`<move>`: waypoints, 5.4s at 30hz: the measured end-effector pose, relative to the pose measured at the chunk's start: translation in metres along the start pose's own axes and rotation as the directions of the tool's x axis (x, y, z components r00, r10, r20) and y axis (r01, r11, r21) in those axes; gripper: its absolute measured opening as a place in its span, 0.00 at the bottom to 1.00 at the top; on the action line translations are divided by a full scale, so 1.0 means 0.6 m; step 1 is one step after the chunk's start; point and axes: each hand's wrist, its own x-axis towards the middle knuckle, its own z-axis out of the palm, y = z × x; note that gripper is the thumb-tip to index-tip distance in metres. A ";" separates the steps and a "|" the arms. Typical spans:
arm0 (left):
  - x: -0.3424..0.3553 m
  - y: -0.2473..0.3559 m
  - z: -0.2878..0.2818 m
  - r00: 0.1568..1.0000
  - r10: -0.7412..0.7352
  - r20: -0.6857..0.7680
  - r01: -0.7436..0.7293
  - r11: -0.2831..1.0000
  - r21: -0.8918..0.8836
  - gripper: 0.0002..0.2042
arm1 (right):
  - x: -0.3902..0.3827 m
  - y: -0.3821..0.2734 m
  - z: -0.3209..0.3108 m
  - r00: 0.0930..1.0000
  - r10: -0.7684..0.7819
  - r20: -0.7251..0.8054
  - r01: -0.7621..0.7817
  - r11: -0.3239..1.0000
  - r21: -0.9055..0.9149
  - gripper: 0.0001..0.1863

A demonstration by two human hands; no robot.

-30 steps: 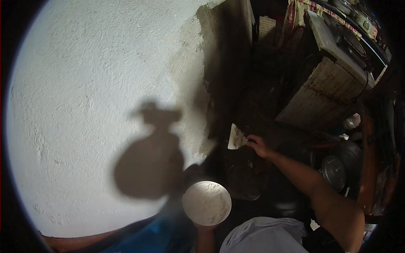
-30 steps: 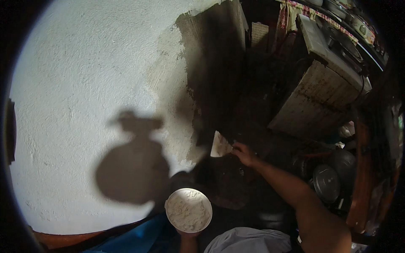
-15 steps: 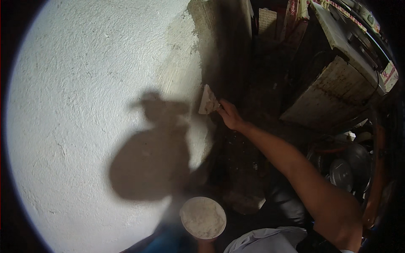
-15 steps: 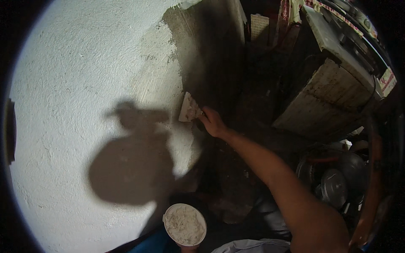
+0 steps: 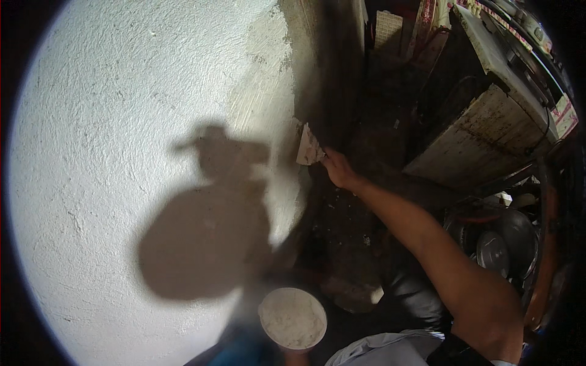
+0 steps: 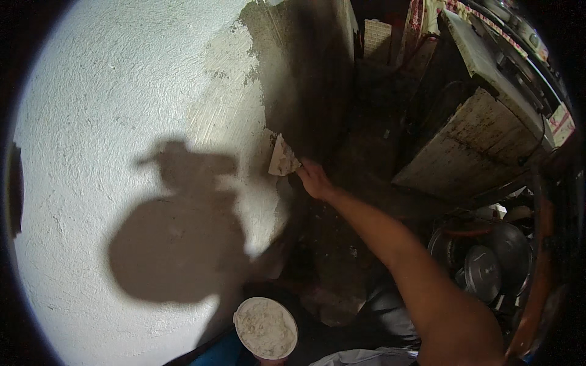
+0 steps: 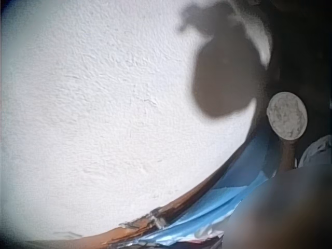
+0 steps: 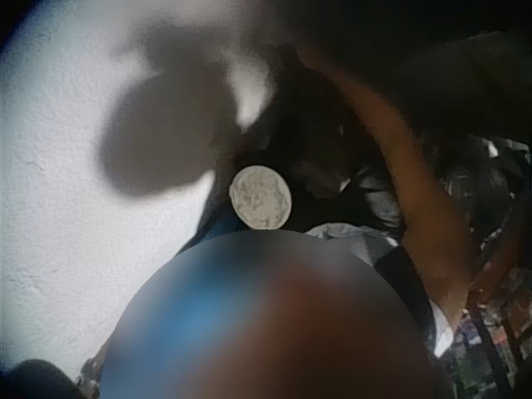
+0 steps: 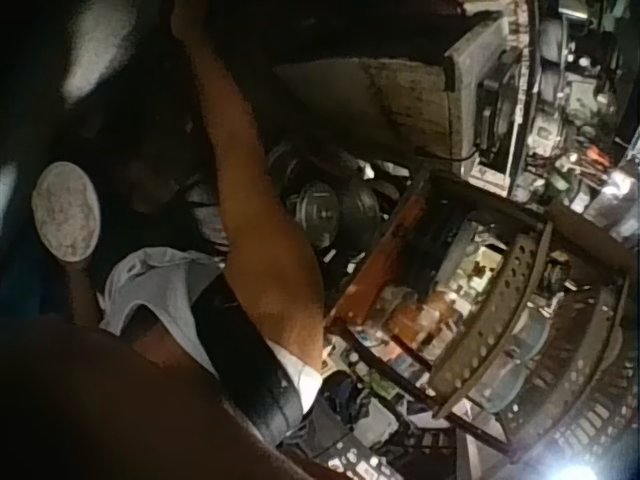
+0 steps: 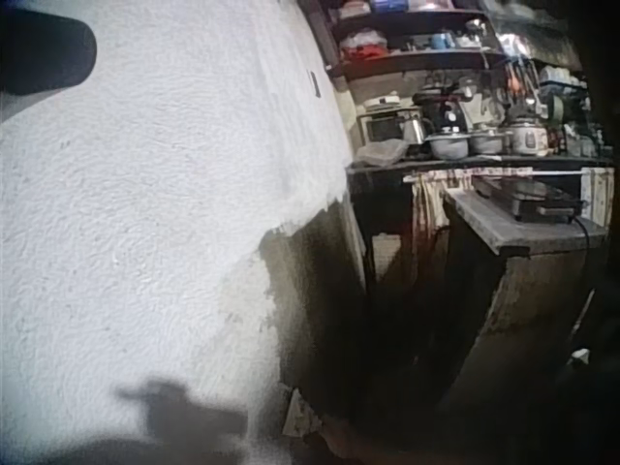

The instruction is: Apply and smooth plaster over a section of wall using a putty knife.

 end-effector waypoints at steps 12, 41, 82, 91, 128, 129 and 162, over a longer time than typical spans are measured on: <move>0.004 -0.005 0.001 1.000 0.003 0.014 -0.003 1.000 -0.010 0.39 | 0.070 0.010 -0.025 0.984 -0.103 0.144 0.138 0.956 -0.258 0.18; -0.009 -0.008 0.001 0.990 -0.003 0.140 0.014 0.997 -0.075 0.38 | 0.063 -0.074 -0.104 0.999 0.031 0.028 -0.014 0.876 -0.481 0.19; -0.006 -0.007 0.042 0.996 -0.049 0.080 0.057 0.993 -0.103 0.39 | 0.074 -0.125 -0.060 0.992 -0.065 0.112 0.096 0.950 -0.299 0.19; -0.002 -0.004 0.042 0.987 -0.099 0.129 0.132 0.952 -0.277 0.40 | 0.070 -0.088 -0.079 0.988 0.007 0.154 0.047 0.938 -0.345 0.17; 0.008 -0.021 0.021 0.991 -0.039 0.130 0.052 0.994 -0.096 0.38 | 0.171 -0.207 -0.106 0.977 -0.170 0.130 0.200 0.944 -0.264 0.19; 0.008 -0.020 0.024 0.990 -0.038 0.135 0.051 0.994 -0.099 0.38 | 0.167 -0.188 -0.099 0.976 -0.188 0.107 0.209 0.948 -0.242 0.20; 0.016 -0.005 0.041 0.987 -0.089 0.137 0.104 0.989 -0.102 0.39 | 0.178 -0.207 -0.187 0.985 -0.174 0.007 0.172 0.962 -0.212 0.19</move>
